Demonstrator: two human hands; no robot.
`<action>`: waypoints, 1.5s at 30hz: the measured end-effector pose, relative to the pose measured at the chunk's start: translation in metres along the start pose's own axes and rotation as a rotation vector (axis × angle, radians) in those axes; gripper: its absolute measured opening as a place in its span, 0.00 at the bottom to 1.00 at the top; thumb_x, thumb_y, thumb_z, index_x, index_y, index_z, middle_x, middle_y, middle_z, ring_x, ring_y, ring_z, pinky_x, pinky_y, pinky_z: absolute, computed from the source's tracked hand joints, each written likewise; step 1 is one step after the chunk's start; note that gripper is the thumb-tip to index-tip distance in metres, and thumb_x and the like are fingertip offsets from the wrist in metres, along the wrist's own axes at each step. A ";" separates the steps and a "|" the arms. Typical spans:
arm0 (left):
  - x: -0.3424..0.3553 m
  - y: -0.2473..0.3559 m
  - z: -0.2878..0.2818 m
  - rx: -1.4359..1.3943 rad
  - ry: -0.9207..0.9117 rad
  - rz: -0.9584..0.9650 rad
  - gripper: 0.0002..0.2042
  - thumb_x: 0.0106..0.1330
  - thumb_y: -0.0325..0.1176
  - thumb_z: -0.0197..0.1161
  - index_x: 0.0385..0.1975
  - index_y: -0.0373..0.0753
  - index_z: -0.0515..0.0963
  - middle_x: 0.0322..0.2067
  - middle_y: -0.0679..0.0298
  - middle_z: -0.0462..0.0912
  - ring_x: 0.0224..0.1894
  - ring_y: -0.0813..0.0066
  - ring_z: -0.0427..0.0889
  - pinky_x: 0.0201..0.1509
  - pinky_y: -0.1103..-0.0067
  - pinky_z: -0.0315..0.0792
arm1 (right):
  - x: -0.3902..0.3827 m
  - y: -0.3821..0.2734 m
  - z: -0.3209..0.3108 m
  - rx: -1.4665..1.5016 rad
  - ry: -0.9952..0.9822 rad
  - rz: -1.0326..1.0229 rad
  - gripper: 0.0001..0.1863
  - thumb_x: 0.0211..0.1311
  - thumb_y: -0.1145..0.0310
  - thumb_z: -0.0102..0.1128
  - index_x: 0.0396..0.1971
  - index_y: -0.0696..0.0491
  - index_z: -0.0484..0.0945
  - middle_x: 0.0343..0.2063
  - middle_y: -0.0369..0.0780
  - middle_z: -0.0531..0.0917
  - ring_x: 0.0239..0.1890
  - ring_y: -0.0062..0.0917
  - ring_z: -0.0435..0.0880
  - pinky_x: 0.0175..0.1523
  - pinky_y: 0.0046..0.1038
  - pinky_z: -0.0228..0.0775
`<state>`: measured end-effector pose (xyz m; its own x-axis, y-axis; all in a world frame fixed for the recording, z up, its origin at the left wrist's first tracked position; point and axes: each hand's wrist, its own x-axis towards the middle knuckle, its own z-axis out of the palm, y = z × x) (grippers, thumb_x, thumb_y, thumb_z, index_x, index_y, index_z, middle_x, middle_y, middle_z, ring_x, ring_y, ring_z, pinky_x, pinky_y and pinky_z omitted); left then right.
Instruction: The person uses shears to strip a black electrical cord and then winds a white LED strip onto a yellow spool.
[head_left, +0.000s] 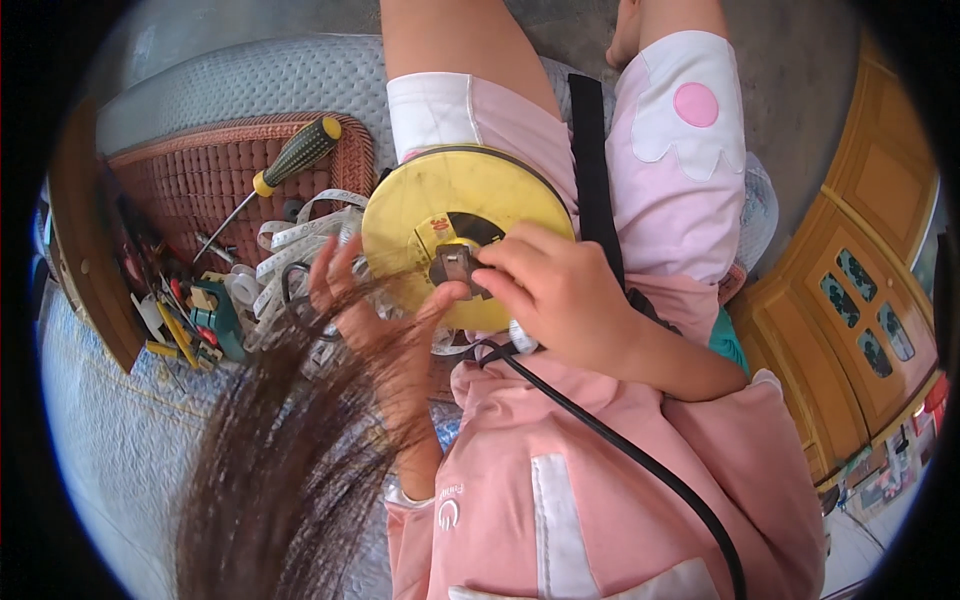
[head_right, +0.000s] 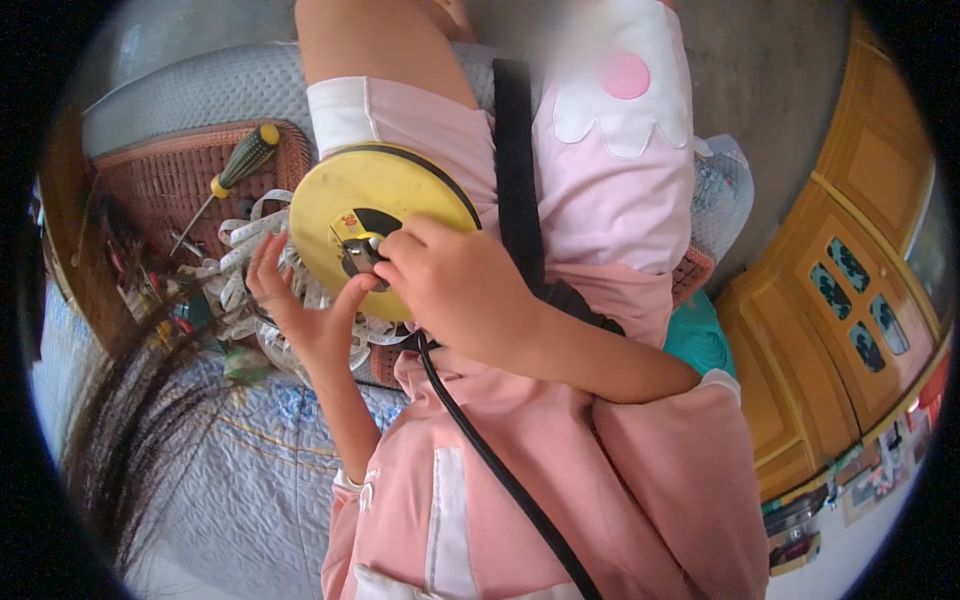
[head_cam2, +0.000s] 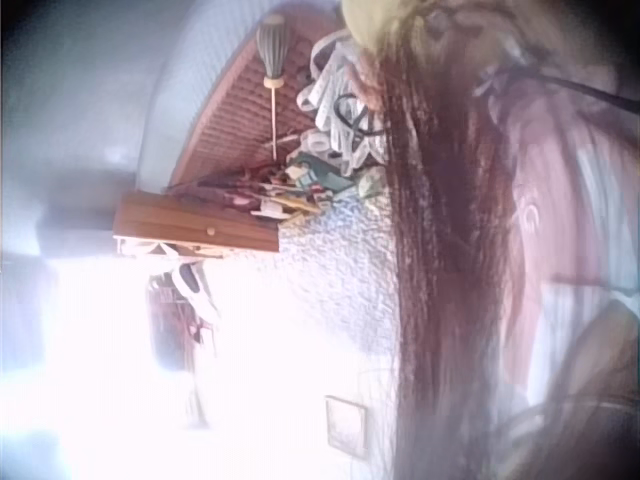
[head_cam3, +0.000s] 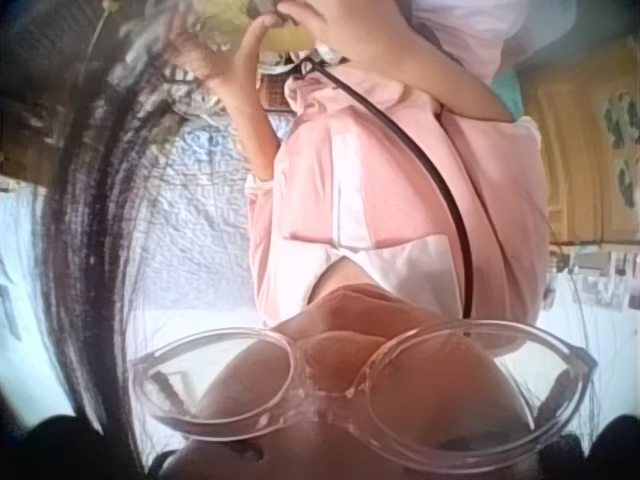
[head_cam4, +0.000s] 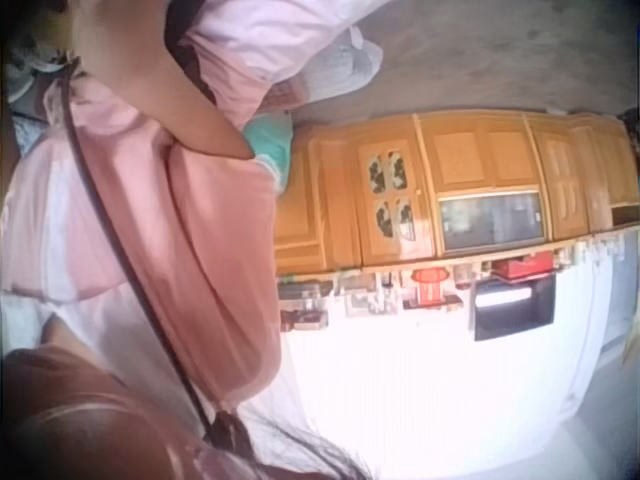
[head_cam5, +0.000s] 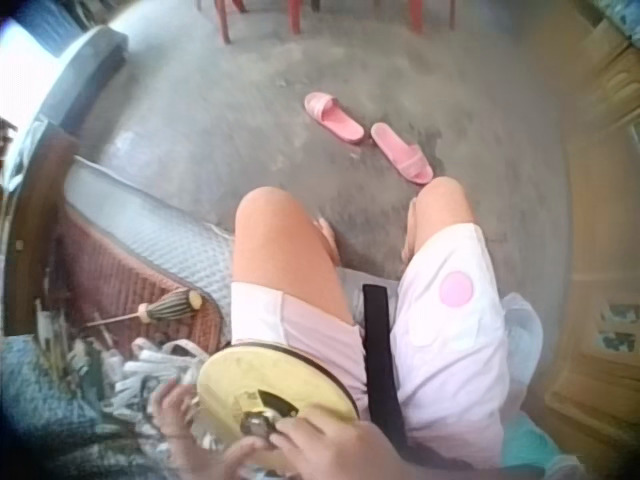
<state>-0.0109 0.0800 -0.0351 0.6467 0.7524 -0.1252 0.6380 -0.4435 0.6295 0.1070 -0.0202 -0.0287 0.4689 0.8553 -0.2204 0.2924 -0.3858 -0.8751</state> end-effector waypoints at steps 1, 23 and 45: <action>0.003 0.002 0.000 0.035 0.094 0.029 0.34 0.29 0.37 0.69 0.41 0.36 0.62 0.38 0.65 0.66 0.40 0.75 0.66 0.38 0.79 0.62 | 0.000 -0.001 -0.003 -0.034 0.011 -0.016 0.10 0.38 0.72 0.57 0.24 0.56 0.69 0.19 0.39 0.69 0.16 0.27 0.70 0.19 0.23 0.61; -0.066 0.017 -0.003 -0.423 0.442 0.239 0.41 0.22 0.32 0.72 0.40 0.38 0.53 0.36 0.61 0.61 0.37 0.72 0.65 0.44 0.77 0.62 | -0.008 0.000 -0.059 0.244 -0.089 -0.684 0.18 0.29 0.75 0.62 0.28 0.57 0.71 0.25 0.40 0.74 0.27 0.27 0.74 0.31 0.20 0.65; -0.072 0.028 0.033 0.107 0.728 0.390 0.16 0.37 0.29 0.64 0.27 0.39 0.67 0.29 0.61 0.67 0.35 0.64 0.66 0.34 0.72 0.62 | -0.021 0.016 -0.022 0.487 0.079 -0.316 0.19 0.30 0.75 0.64 0.29 0.55 0.70 0.18 0.28 0.68 0.17 0.08 0.57 0.20 0.10 0.46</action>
<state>-0.0259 -0.0022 -0.0340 0.4208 0.6456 0.6372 0.4838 -0.7540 0.4444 0.1197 -0.0522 -0.0287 0.4877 0.8673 0.0997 0.0204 0.1029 -0.9945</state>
